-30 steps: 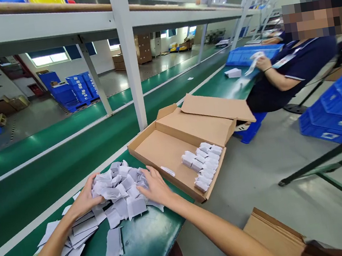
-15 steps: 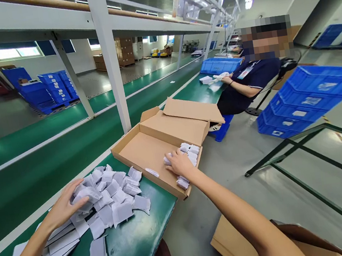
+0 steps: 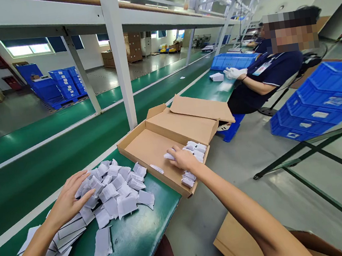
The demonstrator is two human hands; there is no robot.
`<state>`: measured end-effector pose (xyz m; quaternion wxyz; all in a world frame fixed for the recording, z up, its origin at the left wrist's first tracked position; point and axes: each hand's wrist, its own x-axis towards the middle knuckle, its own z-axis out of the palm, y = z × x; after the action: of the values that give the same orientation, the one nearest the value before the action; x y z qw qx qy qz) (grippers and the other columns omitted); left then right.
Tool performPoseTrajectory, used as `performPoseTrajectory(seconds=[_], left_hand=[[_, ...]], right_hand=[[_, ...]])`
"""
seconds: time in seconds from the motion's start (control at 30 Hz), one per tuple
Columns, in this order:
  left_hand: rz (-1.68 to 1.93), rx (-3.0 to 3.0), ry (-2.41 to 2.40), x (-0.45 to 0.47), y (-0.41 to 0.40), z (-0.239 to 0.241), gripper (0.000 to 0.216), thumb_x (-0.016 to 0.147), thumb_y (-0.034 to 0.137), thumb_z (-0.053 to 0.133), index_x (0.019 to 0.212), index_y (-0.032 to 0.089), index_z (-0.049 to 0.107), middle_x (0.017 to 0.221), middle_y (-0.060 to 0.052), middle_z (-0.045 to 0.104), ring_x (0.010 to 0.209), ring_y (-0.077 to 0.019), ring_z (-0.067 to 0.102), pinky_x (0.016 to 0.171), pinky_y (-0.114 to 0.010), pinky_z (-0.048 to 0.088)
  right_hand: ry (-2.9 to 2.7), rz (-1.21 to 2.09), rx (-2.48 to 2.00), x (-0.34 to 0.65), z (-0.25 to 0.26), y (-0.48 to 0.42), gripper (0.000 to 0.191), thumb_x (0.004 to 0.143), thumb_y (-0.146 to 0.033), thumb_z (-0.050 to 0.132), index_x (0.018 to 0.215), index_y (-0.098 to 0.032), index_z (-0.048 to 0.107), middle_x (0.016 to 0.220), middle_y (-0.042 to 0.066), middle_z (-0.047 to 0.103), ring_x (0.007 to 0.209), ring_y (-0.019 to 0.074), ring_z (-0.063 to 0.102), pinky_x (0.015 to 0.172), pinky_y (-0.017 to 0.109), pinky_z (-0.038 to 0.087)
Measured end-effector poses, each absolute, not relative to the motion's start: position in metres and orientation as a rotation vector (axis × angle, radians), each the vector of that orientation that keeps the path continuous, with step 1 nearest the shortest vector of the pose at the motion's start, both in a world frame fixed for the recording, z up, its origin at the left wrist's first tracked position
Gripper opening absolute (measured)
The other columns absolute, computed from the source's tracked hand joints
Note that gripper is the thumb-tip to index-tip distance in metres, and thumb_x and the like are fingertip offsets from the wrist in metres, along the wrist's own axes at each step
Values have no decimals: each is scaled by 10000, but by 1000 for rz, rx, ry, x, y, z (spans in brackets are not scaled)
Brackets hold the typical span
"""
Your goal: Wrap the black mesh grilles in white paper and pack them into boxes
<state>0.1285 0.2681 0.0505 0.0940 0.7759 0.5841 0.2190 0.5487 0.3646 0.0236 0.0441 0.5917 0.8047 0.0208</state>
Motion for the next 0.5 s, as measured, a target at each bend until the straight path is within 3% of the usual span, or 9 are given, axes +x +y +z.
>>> performPoseTrajectory(seconds=[0.17,0.3,0.43,0.5], left_hand=[[722,2357,1702,128,263,54,560,873,600,475,1282,222,532,1373,-95,485,1298,-301,387,1066,-509,351],[748,2470,1640,134,265,52,503,889,556,489,1251,212,552,1345,-106,505,1275,-303,410,1038,-515,385],[792,2573,1546,146,270,54,441,902,499,508,1238,218,564,1338,-102,512,1258,-298,432,1019,-500,413],[826,2613,1472,159,280,59,413,906,472,511,1216,208,578,1327,-105,521,1249,-292,441,1022,-484,414]], right_hand=[[3006,92,1965,478,57,341,363,936,-326,550,1283,-238,497,1258,72,487,1000,222,575,777,295,509],[3132,71,1565,414,41,325,458,885,-296,646,1307,-190,502,1319,132,455,1109,273,513,853,364,512],[3213,-30,1185,393,17,312,584,870,-512,642,1313,-155,511,1401,168,387,1293,343,344,1033,499,376],[3297,-93,1078,405,24,310,573,879,-512,629,1321,-170,504,1418,135,384,1325,330,306,1061,494,340]])
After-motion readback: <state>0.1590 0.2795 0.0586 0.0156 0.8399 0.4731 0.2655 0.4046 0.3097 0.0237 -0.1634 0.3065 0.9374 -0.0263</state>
